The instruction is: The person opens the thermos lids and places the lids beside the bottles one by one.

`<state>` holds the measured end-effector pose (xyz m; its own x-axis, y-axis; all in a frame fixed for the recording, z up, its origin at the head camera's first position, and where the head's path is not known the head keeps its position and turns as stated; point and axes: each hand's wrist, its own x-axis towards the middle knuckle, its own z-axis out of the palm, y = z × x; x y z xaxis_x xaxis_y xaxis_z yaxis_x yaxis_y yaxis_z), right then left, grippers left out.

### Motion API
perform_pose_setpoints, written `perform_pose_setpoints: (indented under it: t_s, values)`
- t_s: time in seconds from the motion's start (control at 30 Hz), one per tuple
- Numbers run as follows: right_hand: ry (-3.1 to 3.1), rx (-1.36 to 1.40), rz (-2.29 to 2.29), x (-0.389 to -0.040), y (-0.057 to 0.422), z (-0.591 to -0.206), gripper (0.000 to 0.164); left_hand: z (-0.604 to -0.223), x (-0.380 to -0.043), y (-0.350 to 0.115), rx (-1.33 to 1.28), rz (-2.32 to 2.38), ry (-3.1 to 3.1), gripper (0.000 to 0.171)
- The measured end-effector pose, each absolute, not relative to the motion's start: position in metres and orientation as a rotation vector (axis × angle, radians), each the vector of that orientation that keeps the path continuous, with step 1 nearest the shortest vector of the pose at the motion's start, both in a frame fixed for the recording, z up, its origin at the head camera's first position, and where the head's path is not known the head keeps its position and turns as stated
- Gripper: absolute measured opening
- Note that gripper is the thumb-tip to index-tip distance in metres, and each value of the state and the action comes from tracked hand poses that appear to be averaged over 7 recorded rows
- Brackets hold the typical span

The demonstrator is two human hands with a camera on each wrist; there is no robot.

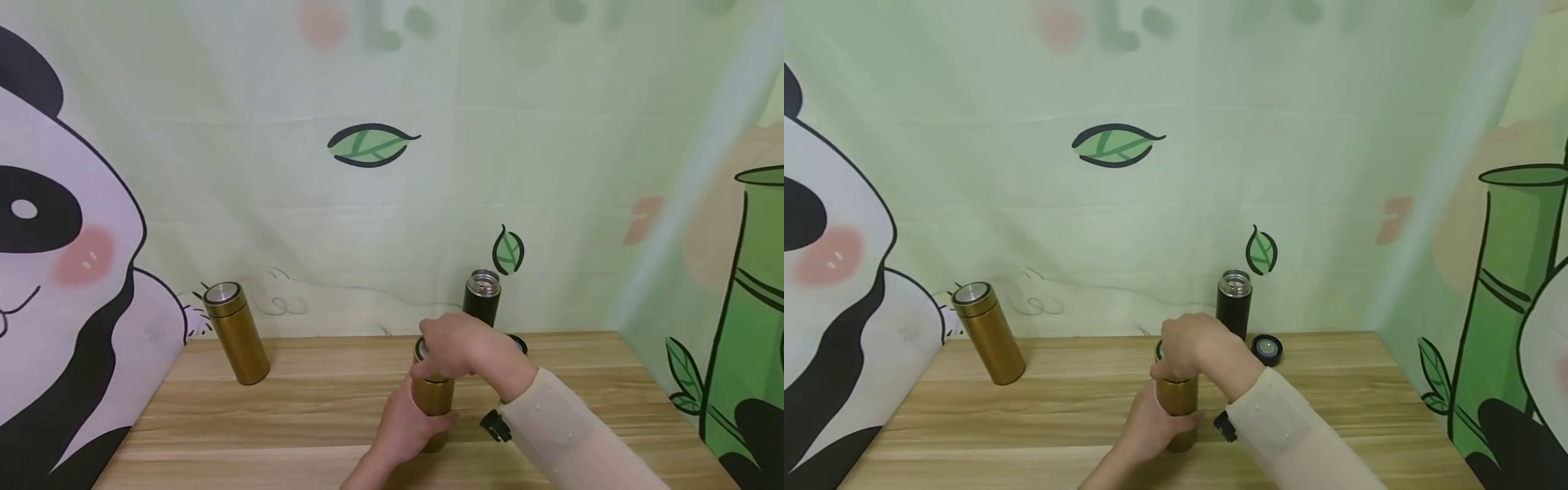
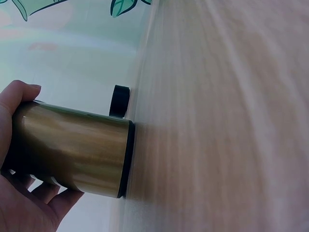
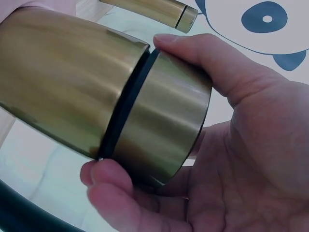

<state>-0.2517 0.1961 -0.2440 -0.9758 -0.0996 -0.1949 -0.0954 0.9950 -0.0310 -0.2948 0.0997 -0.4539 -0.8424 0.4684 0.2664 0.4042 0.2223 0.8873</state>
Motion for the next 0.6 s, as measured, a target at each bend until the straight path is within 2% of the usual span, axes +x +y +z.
perform_pose_setpoints:
  t_s: [0.23,0.6]
  values:
    - [2.918,-0.149,-0.038,-0.2509,0.1961,-0.2410,0.050,-0.4531,-0.2952,0.1003,0.865,1.743,2.405,0.082]
    - [2.895,-0.139,-0.051,-0.2490,0.1925,-0.2358,0.049,-0.4534,-0.2960,0.1006,0.898,1.725,2.446,0.077]
